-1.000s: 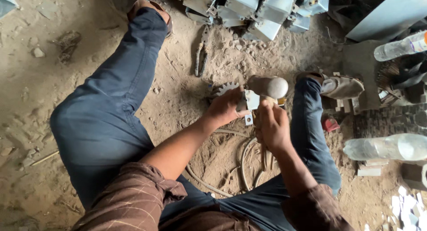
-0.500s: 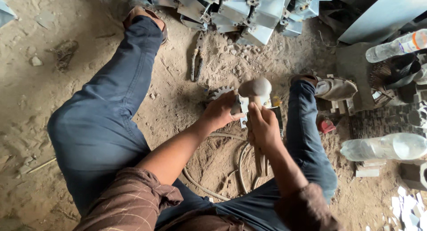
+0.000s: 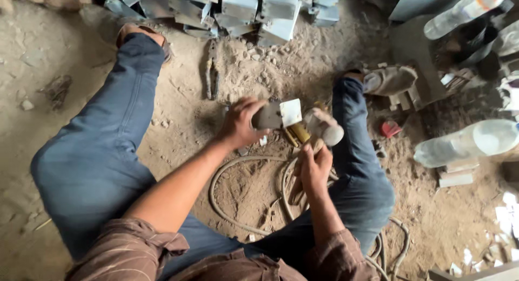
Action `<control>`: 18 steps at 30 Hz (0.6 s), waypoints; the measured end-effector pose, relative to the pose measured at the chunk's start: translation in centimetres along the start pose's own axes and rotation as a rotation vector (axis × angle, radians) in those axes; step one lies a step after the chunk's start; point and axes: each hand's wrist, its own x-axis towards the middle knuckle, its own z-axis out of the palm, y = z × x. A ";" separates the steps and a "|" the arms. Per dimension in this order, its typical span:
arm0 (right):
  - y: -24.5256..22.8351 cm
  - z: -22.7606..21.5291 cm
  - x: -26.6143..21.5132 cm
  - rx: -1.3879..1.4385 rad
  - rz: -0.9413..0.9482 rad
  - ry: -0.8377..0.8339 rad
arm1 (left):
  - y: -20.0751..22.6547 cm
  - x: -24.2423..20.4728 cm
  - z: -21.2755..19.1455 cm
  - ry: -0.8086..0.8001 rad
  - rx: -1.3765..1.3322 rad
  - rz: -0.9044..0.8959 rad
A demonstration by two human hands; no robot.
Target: The person sits on the ground and repeatedly picks up rectangular metal boxes and toothed gears. Using a hammer, the person strikes the gear into the box to secure it, then places the assembled unit aside and repeats the process with additional parts.
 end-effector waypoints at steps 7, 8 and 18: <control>-1.5 0.6 0.1 0.109 0.134 -0.035 | -0.5 0.6 -3.2 -0.441 0.353 -0.195; -1.5 0.6 0.0 0.125 0.162 -0.052 | -0.8 0.4 -3.0 -0.471 0.349 -0.252; -3.6 2.0 -1.0 0.363 -0.270 -0.245 | -3.7 1.5 -3.6 -0.598 0.267 -0.146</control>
